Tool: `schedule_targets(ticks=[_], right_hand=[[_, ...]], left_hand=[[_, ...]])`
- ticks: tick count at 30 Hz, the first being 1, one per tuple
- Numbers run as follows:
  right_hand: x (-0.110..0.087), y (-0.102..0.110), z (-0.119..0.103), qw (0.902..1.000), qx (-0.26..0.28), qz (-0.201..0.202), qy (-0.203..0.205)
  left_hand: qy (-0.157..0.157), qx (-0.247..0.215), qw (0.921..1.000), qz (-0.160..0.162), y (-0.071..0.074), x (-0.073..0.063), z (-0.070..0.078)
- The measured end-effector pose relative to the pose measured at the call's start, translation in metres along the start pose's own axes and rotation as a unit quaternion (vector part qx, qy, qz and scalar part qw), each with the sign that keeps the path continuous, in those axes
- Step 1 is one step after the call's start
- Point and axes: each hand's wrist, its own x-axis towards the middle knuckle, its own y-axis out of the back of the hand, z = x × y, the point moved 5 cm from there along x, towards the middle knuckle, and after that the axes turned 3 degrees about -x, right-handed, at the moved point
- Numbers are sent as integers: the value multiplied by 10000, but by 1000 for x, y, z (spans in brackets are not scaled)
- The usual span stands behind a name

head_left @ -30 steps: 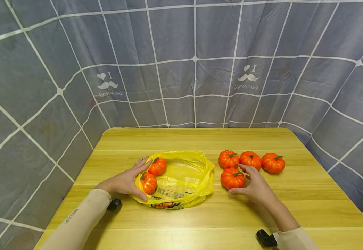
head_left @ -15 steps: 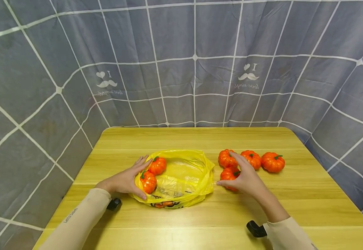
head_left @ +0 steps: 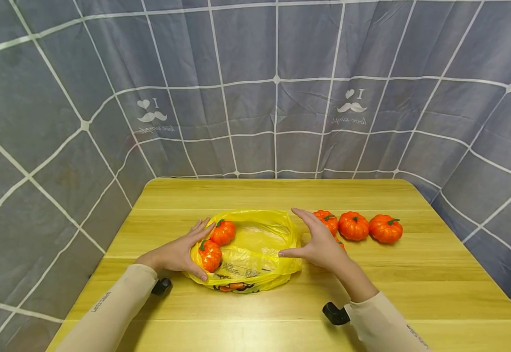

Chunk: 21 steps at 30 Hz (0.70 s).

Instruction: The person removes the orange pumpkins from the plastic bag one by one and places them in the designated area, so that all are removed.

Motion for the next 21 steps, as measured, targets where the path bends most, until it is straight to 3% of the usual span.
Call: schedule_targets(ticks=[12, 21], right_hand=[[8, -40, -14, 9976, 495, -371, -318], [17, -68, -27, 9970, 523, -572, -30]], left_hand=[[9, 42, 10000, -64, 0, 0, 1], [1, 95, 9999, -72, 1, 0, 0]])
